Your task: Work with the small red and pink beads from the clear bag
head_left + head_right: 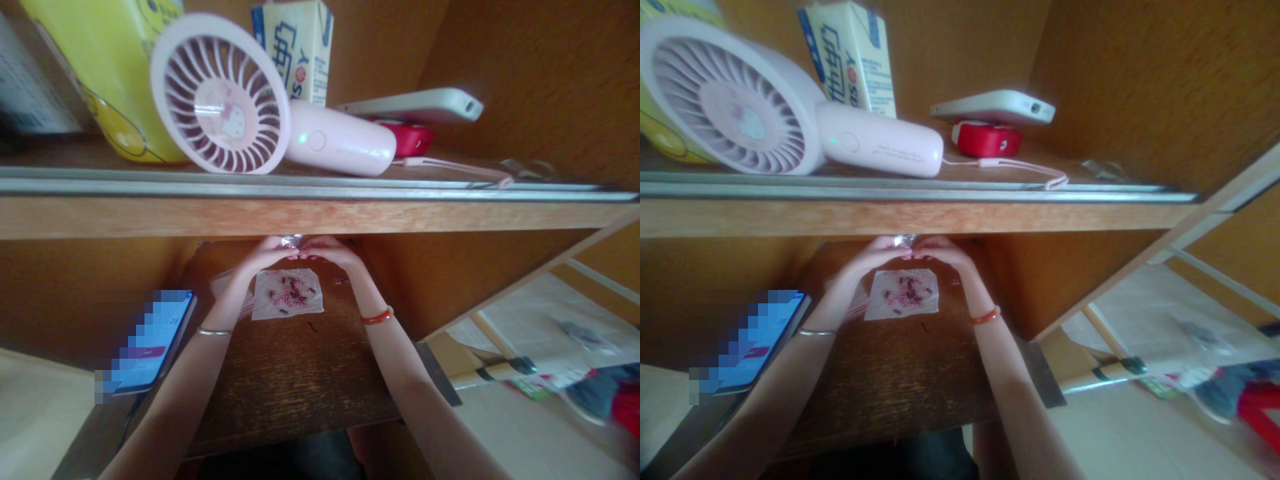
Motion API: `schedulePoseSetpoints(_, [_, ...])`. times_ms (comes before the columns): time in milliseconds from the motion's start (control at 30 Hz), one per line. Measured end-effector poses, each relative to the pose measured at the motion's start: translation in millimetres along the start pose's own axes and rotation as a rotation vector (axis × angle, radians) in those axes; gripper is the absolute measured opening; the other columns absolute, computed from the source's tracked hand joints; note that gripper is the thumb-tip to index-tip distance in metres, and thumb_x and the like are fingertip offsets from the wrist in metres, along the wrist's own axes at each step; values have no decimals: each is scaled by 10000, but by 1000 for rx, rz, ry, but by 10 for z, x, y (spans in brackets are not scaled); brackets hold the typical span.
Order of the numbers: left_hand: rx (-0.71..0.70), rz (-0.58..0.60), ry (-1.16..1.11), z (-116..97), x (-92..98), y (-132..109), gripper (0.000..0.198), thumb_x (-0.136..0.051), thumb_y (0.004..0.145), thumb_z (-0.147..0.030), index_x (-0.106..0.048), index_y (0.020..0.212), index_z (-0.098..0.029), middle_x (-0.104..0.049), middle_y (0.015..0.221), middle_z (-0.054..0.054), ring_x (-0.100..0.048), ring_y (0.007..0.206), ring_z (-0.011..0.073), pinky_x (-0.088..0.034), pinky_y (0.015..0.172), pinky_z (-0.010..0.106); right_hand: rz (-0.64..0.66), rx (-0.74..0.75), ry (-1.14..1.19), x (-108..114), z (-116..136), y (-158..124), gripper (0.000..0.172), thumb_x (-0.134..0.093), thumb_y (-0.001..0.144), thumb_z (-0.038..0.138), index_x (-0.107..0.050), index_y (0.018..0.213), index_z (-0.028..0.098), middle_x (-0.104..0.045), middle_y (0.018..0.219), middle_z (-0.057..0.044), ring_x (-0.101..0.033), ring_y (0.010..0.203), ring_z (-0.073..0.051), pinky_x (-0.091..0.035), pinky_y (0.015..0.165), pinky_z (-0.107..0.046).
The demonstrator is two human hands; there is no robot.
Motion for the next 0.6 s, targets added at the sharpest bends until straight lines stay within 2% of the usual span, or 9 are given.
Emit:
schedulePoseSetpoints(200, [10, 31, 17, 22, -20, 7, 133, -665, 743, -259, -668, 724, -127, -695, 703, 39, -618, 664, 124, -467, 664, 236, 25, 8, -10, -33, 41, 0, 131, -692, 752, 290, -713, 815, 178, -702, 820, -10, -599, 760, -107, -444, 741, -249])
schedulePoseSetpoints(333, [24, 67, 62, 30, -23, 3, 179, -632, 783, -303, -669, 765, -129, -702, 745, 54, -633, 701, 135, -485, 716, 256, -17, -28, -72, 11, 33, 5, 92, -675, 767, 271, -717, 815, 205, -694, 803, 10, -594, 783, -109, -437, 733, -244])
schedulePoseSetpoints(600, [-11, 41, 146, -18, 125, -41, 260, -602, 818, -405, -653, 735, -165, -684, 730, 42, -620, 723, 145, -469, 714, 258, -65, -65, -90, 89, 21, -38, 163, -650, 801, 332, -717, 879, 206, -705, 821, -4, -602, 778, -104, -447, 707, -233])
Point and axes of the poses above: each hand's wrist, its own y-axis towards the middle knuckle, its own x-axis out of the back of the hand, z = x × y, the point moved 9 cm from there along y, towards the middle knuckle
